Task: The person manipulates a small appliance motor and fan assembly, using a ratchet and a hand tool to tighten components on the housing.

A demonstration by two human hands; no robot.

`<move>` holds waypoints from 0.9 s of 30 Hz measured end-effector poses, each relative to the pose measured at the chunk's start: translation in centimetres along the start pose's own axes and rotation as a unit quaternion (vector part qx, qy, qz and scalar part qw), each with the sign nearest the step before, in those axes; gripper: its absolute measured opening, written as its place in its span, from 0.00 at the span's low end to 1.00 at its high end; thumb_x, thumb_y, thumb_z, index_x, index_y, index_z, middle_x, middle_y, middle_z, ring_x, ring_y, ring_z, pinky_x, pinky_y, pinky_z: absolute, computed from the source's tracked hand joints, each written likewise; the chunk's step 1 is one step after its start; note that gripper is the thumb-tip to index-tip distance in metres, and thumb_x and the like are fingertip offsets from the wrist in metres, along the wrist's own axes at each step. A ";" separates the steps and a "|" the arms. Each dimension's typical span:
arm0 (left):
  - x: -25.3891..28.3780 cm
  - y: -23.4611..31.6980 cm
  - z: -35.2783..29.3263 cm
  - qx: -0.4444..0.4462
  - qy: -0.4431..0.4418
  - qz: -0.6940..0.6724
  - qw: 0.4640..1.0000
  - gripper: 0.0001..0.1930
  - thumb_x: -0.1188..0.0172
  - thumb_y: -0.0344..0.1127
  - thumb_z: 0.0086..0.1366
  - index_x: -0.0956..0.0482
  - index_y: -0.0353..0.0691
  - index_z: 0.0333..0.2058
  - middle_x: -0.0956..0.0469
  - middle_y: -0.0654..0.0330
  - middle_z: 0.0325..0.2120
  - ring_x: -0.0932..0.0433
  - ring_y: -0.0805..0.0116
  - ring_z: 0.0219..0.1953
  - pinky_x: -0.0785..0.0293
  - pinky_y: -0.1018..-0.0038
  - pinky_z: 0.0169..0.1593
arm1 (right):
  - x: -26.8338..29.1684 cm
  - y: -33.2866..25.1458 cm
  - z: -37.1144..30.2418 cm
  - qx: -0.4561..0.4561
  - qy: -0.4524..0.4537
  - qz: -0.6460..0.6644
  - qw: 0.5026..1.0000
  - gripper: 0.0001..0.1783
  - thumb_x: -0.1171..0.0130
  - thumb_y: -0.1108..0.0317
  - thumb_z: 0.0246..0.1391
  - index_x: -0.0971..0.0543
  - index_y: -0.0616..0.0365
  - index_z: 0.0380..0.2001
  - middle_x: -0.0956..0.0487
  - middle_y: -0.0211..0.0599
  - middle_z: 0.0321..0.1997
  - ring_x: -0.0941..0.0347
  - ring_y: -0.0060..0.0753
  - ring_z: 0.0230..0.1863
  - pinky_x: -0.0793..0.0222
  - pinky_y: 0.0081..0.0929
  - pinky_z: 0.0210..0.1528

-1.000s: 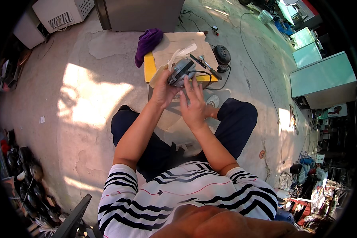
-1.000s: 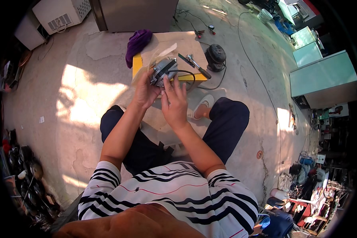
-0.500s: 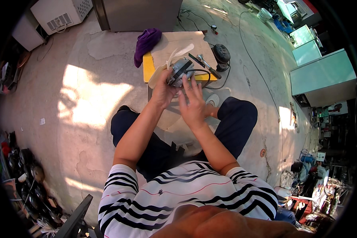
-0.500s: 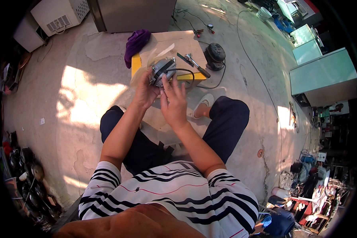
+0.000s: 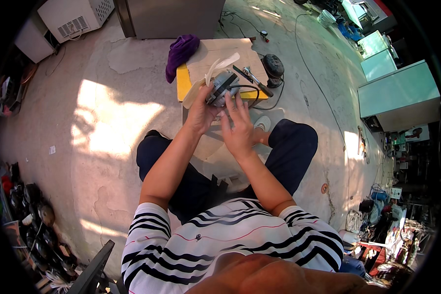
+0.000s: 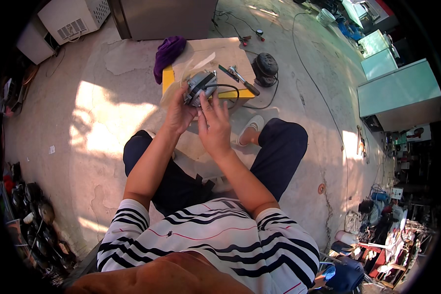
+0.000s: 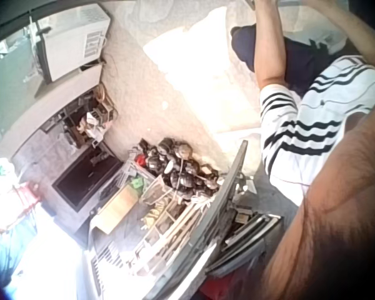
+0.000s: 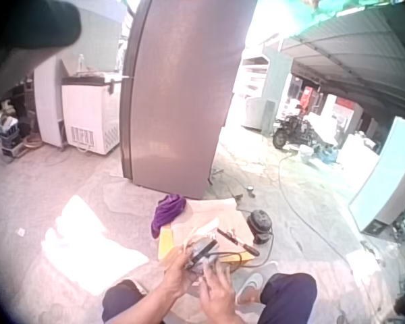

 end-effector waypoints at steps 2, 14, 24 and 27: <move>-0.2 -0.1 0.1 -0.011 0.003 0.029 1.000 0.25 0.39 0.50 0.67 0.32 0.42 0.55 0.26 0.56 0.51 0.24 0.63 0.54 0.24 0.61 0.57 | -0.1 0.0 -0.2 0.009 -0.003 -0.011 1.000 0.31 0.44 0.72 0.58 0.31 0.48 0.66 0.34 0.61 0.66 0.34 0.64 0.63 0.44 0.60 0.66; -0.4 0.3 0.0 -0.019 0.003 0.039 0.999 0.24 0.41 0.50 0.68 0.33 0.43 0.56 0.25 0.57 0.51 0.24 0.64 0.54 0.24 0.60 0.57 | -0.1 -0.1 0.0 0.011 -0.001 0.002 1.000 0.31 0.43 0.73 0.58 0.31 0.49 0.66 0.34 0.61 0.67 0.34 0.64 0.64 0.44 0.57 0.67; 0.5 0.3 0.3 0.007 0.003 0.004 1.000 0.27 0.39 0.52 0.67 0.33 0.45 0.57 0.25 0.58 0.51 0.23 0.65 0.53 0.23 0.63 0.55 | -0.3 -0.1 0.3 0.004 0.000 0.016 1.000 0.30 0.44 0.72 0.58 0.30 0.48 0.65 0.35 0.61 0.67 0.32 0.62 0.62 0.45 0.59 0.67; -0.1 0.3 0.2 -0.021 0.018 0.055 0.998 0.28 0.40 0.55 0.66 0.32 0.43 0.55 0.25 0.58 0.51 0.23 0.65 0.53 0.23 0.63 0.55 | -0.4 0.0 0.2 0.006 0.000 0.012 1.000 0.30 0.44 0.72 0.58 0.30 0.48 0.65 0.34 0.62 0.66 0.32 0.61 0.62 0.44 0.59 0.67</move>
Point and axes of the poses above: each hand's wrist, its own z-axis towards the middle knuckle, its own x-axis out of the back of the hand, y = z × x, the point moved 1 cm from there along z, towards the middle knuckle
